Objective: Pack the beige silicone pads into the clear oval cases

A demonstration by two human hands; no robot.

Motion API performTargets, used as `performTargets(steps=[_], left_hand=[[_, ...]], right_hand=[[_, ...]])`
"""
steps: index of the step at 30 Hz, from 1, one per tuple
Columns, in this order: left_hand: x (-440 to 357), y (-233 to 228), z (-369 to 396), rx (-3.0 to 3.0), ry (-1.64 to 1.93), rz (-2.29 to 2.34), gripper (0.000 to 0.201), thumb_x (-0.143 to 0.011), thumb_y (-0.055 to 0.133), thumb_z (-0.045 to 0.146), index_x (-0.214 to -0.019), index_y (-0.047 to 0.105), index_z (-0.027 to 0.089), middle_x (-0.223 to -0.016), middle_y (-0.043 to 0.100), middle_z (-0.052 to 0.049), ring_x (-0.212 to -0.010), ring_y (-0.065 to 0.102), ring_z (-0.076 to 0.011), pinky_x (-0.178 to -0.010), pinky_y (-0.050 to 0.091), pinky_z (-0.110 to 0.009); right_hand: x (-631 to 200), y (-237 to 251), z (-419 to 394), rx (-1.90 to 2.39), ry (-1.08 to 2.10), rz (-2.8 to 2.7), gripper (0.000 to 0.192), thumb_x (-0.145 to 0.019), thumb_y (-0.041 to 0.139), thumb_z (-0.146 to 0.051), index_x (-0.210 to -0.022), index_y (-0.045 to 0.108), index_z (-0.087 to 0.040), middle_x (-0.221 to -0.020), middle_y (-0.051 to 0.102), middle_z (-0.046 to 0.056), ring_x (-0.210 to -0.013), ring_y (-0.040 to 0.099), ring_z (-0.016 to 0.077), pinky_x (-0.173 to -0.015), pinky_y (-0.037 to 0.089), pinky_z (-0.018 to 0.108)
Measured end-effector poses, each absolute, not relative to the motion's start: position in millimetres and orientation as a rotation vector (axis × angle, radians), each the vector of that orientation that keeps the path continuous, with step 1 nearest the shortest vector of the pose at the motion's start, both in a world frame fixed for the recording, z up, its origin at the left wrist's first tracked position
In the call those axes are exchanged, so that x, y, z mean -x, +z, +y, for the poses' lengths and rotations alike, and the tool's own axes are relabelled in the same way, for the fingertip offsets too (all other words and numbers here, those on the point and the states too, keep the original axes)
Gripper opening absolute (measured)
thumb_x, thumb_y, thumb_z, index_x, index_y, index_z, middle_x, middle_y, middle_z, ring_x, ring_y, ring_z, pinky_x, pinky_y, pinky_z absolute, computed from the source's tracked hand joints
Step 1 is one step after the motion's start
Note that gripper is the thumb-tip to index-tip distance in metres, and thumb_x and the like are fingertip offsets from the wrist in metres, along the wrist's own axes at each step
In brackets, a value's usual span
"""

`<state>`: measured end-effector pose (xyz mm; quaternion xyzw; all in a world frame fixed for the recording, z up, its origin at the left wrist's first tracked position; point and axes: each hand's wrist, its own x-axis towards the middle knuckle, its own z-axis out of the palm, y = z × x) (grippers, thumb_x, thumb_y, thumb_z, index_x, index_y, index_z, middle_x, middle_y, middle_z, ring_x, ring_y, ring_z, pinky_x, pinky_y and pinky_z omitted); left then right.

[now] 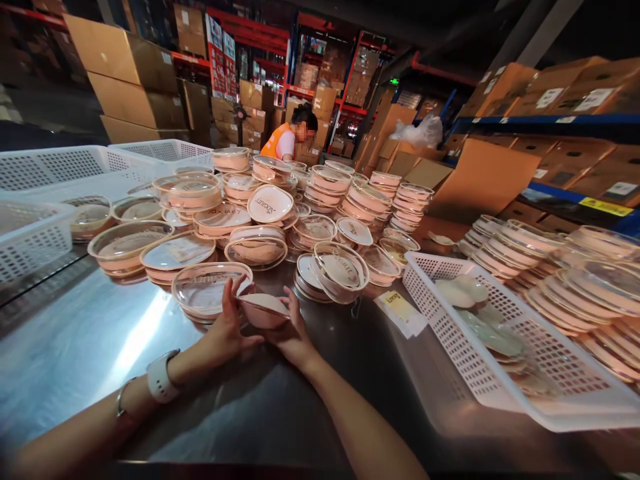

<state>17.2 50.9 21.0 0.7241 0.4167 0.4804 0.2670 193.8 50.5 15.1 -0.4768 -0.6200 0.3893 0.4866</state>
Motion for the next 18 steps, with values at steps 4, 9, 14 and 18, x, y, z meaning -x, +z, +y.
performTargets(steps=[4, 9, 14, 18], left_hand=[[-21, 24, 52, -1.809, 1.149, 1.048, 0.113, -0.07, 0.074, 0.023, -0.153, -0.003, 0.023, -0.155, 0.032, -0.021, -0.143, 0.037, -0.0344, -0.12, 0.029, -0.054], [-18, 24, 49, -1.842, 1.056, 1.071, 0.104, -0.069, 0.078, 0.033, -0.152, 0.017, 0.017, -0.155, 0.033, -0.022, -0.147, 0.027, -0.0386, -0.121, 0.025, -0.055], [-17, 17, 51, -1.888, 0.936, 1.117, 0.103, -0.066, 0.076, 0.025, -0.151, 0.019, 0.014, -0.152, 0.038, -0.025, -0.139, 0.041, -0.0407, -0.114, 0.036, -0.058], [-14, 25, 53, -2.005, 0.924, 1.089, 0.085, -0.07, 0.059, 0.009, -0.148, 0.027, 0.012, -0.146, 0.047, -0.02, -0.138, 0.042, -0.0362, -0.116, 0.032, -0.059]], right_hand=[[-201, 16, 55, 1.079, 1.058, -1.473, 0.111, -0.061, 0.086, -0.051, -0.149, 0.023, -0.029, -0.138, 0.053, 0.016, -0.122, 0.058, 0.0334, -0.105, 0.045, 0.051], [-208, 29, 48, 1.009, 1.011, -1.645, 0.096, -0.071, 0.071, -0.071, -0.147, 0.038, -0.023, -0.137, 0.058, 0.018, -0.131, 0.052, 0.036, -0.113, 0.037, 0.053], [-213, 27, 54, 1.011, 0.934, -1.815, 0.083, -0.072, 0.073, -0.066, -0.14, 0.048, -0.025, -0.133, 0.061, 0.013, -0.131, 0.051, 0.0337, -0.115, 0.034, 0.052], [-208, 12, 54, 0.997, 0.745, -1.677, 0.094, -0.051, 0.093, -0.041, -0.134, 0.05, -0.027, -0.133, 0.061, 0.009, -0.125, 0.056, 0.0328, -0.113, 0.038, 0.051]])
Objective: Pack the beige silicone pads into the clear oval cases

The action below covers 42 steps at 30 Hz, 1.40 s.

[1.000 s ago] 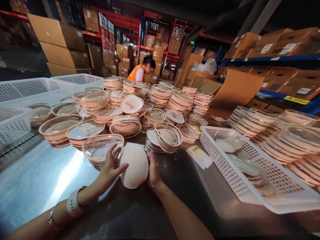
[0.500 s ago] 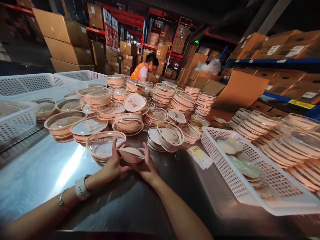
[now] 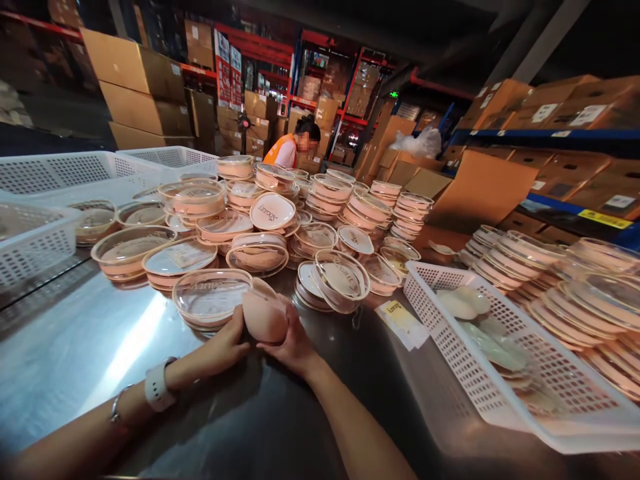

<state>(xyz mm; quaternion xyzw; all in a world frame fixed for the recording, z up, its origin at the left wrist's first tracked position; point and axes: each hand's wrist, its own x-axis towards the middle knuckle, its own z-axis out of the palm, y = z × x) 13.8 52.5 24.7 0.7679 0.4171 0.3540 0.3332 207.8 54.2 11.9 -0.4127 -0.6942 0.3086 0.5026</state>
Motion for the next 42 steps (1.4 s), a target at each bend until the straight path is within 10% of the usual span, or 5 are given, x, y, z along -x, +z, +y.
performTargets(steps=[6, 9, 16, 24, 42], left_hand=[[34, 62, 63, -2.603, 0.91, 1.329, 0.048, -0.079, 0.058, 0.01, -0.123, 0.064, 0.026, -0.148, 0.049, -0.013, -0.135, 0.044, -0.0376, -0.11, 0.033, -0.063], [63, 64, 80, -2.761, 0.689, 1.521, 0.06, -0.076, 0.067, 0.011, -0.131, 0.061, 0.033, -0.15, 0.049, -0.012, -0.139, 0.04, -0.0404, -0.109, 0.026, -0.071], [64, 78, 84, -2.897, 0.803, 1.232, 0.053, -0.088, 0.049, 0.005, -0.135, 0.057, 0.028, -0.141, 0.058, -0.01, -0.13, 0.052, -0.0265, -0.106, 0.043, -0.047], [49, 71, 75, -2.859, 1.086, 1.759, 0.034, -0.086, 0.047, 0.005, -0.103, 0.073, 0.019, -0.129, 0.063, -0.018, -0.117, 0.056, -0.0354, -0.103, 0.037, -0.065], [47, 60, 75, -2.691, 0.912, 1.996, 0.025, -0.085, 0.055, 0.011, -0.092, 0.077, 0.021, -0.125, 0.062, -0.018, -0.115, 0.054, -0.0367, -0.1, 0.034, -0.067]], right_hand=[[-201, 28, 44, 0.871, 1.025, -0.924, 0.079, -0.063, 0.082, -0.044, -0.132, 0.05, -0.024, -0.111, 0.071, 0.008, -0.095, 0.07, 0.0271, -0.077, 0.061, 0.04], [-205, 43, 50, 0.905, 1.01, -0.697, 0.077, -0.062, 0.079, -0.048, -0.13, 0.052, -0.025, -0.106, 0.073, 0.007, -0.091, 0.071, 0.0253, -0.07, 0.061, 0.035], [-222, 45, 61, 1.161, 0.313, -0.917, 0.067, -0.063, 0.081, -0.044, -0.12, 0.06, -0.014, -0.108, 0.072, 0.013, -0.098, 0.069, 0.0315, -0.088, 0.057, 0.049], [-241, 33, 54, 0.93, -0.384, -1.631, 0.051, -0.081, 0.069, -0.036, -0.128, 0.055, -0.022, -0.11, 0.074, 0.01, -0.093, 0.074, 0.0278, -0.077, 0.063, 0.041], [-240, 46, 55, 0.756, -0.429, -2.099, 0.057, -0.091, 0.056, -0.025, -0.145, 0.04, -0.016, -0.125, 0.068, 0.016, -0.111, 0.068, 0.0274, -0.09, 0.06, 0.039]])
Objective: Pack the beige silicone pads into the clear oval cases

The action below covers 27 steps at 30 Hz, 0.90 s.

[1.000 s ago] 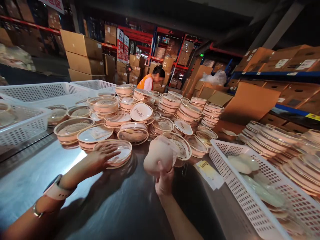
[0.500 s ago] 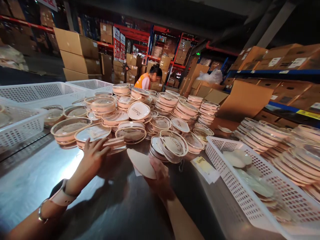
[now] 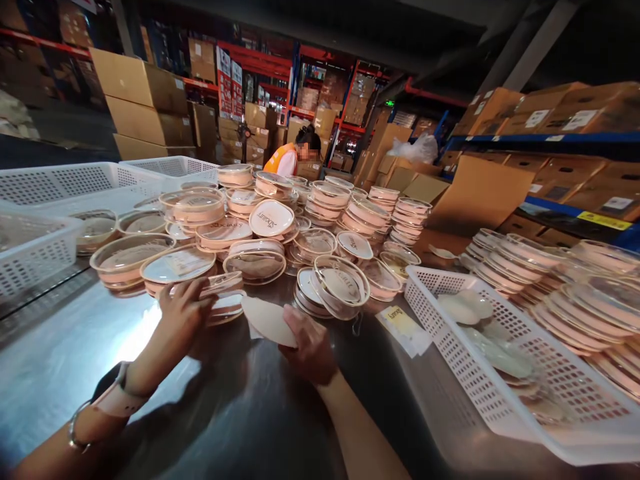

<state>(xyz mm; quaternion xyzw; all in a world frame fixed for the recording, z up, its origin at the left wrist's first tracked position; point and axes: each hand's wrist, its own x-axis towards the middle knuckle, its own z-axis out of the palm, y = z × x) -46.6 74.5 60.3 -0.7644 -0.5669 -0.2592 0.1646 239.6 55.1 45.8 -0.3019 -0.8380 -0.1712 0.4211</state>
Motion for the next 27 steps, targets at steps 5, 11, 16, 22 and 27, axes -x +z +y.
performTargets(steps=[5, 11, 16, 22, 27], left_hand=[[17, 54, 61, 2.264, -0.648, -1.543, 0.039, -0.075, 0.072, 0.015, -0.113, 0.073, 0.025, -0.13, 0.058, -0.02, -0.114, 0.052, -0.0411, -0.097, 0.027, -0.08], [9, 66, 41, 2.554, -0.934, -1.026, 0.033, -0.082, 0.072, 0.039, -0.113, 0.071, 0.028, -0.12, 0.062, -0.013, -0.112, 0.056, -0.0337, -0.1, 0.043, -0.063], [33, 85, 41, 2.746, -1.272, -1.007, 0.046, -0.084, 0.066, 0.05, -0.123, 0.067, 0.026, -0.123, 0.062, -0.013, -0.109, 0.063, -0.0274, -0.086, 0.057, -0.037], [30, 94, 40, 3.128, -1.05, -0.931, 0.071, -0.08, 0.068, 0.055, -0.144, 0.048, 0.033, -0.144, 0.05, -0.012, -0.131, 0.049, -0.0341, -0.108, 0.043, -0.051], [29, 74, 59, 3.127, -1.081, -1.299, 0.097, -0.069, 0.076, 0.027, -0.154, 0.028, 0.021, -0.152, 0.044, -0.018, -0.134, 0.048, -0.0358, -0.11, 0.042, -0.051]], right_hand=[[-219, 62, 46, 0.836, -0.54, -2.252, 0.038, -0.097, 0.049, -0.021, -0.134, 0.057, -0.022, -0.116, 0.072, 0.015, -0.101, 0.071, 0.0268, -0.079, 0.06, 0.037], [-217, 68, 40, 0.623, -0.113, -2.23, 0.047, -0.095, 0.06, -0.039, -0.138, 0.052, -0.022, -0.111, 0.074, 0.011, -0.102, 0.07, 0.024, -0.087, 0.058, 0.037], [-237, 83, 34, 0.56, 0.264, -2.101, 0.038, -0.094, 0.059, -0.035, -0.129, 0.055, -0.023, -0.125, 0.067, 0.013, -0.115, 0.065, 0.0248, -0.095, 0.055, 0.043], [-234, 79, 41, 0.865, 0.641, -2.091, 0.022, -0.09, 0.06, -0.029, -0.106, 0.073, -0.023, -0.102, 0.078, 0.006, -0.092, 0.074, 0.0216, -0.08, 0.059, 0.033], [-241, 63, 62, 1.316, 0.582, -1.821, 0.016, -0.08, 0.067, -0.032, -0.072, 0.074, -0.021, -0.073, 0.077, 0.004, -0.068, 0.071, 0.0219, -0.065, 0.055, 0.031]])
